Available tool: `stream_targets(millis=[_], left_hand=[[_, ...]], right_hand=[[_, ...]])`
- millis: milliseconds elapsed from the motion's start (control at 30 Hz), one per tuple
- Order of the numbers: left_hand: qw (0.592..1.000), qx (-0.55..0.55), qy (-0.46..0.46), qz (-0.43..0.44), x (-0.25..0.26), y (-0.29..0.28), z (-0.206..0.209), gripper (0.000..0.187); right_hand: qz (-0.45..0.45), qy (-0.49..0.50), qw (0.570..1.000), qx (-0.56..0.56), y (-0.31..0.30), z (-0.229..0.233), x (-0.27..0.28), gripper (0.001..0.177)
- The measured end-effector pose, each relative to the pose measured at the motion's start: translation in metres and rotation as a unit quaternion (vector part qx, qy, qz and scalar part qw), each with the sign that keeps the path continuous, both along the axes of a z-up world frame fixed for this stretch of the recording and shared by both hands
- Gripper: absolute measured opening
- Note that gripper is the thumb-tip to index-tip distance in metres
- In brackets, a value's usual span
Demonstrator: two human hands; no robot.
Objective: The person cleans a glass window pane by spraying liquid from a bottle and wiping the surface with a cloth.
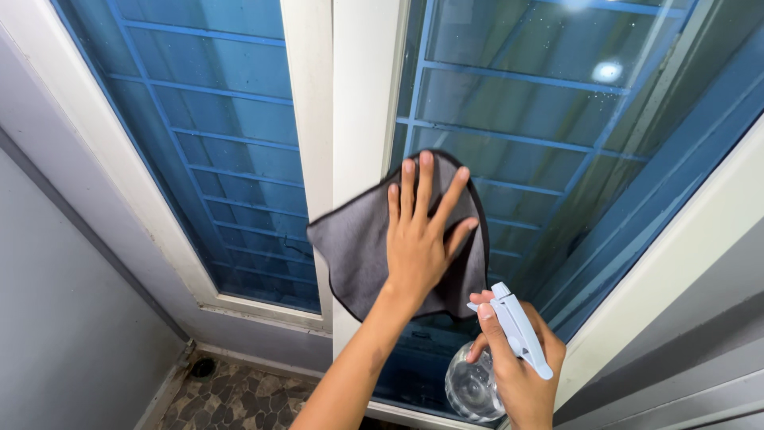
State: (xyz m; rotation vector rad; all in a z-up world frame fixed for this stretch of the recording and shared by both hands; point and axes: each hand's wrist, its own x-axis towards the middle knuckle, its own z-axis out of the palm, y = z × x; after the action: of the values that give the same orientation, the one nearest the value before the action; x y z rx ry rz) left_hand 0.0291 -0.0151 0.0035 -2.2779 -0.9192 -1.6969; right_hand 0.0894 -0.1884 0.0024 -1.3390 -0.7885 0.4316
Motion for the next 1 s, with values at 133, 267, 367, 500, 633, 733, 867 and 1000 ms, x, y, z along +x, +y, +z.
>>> stream_targets(millis=[133, 267, 367, 500, 633, 733, 867, 1000], left_hand=[[1.0, 0.007, 0.007, -0.013, 0.006, -0.004, 0.006, 0.069], [0.999, 0.024, 0.023, -0.019, 0.014, 0.004, 0.04, 0.07], [0.999, 0.026, 0.019, -0.02, 0.021, 0.004, 0.044, 0.071], [0.999, 0.021, 0.04, -0.007, 0.025, -0.004, 0.007, 0.068], [0.997, 0.005, 0.065, 0.039, 0.034, -0.012, -0.021, 0.068], [0.997, 0.005, 0.066, 0.036, 0.04, -0.011, -0.01, 0.067], [0.997, 0.019, 0.063, 0.026, 0.048, -0.005, 0.02, 0.066], [0.997, 0.006, 0.071, 0.027, 0.052, -0.009, 0.014, 0.066]], right_hand=[[-0.014, 0.006, 1.0, -0.01, -0.004, 0.001, 0.005, 0.026], [-0.019, 0.009, 1.0, 0.0, -0.005, 0.0, 0.011, 0.025], [-0.025, 0.012, 1.0, 0.009, -0.008, -0.002, 0.015, 0.025], [-0.03, 0.022, 0.999, 0.029, -0.012, -0.003, 0.019, 0.024], [-0.048, 0.024, 0.999, -0.004, -0.016, -0.001, 0.023, 0.025], [-0.052, 0.019, 0.998, 0.001, -0.019, 0.002, 0.026, 0.025], [-0.058, 0.012, 0.998, 0.002, -0.02, 0.002, 0.028, 0.025], [-0.074, 0.034, 0.997, -0.005, -0.019, -0.004, 0.03, 0.025]])
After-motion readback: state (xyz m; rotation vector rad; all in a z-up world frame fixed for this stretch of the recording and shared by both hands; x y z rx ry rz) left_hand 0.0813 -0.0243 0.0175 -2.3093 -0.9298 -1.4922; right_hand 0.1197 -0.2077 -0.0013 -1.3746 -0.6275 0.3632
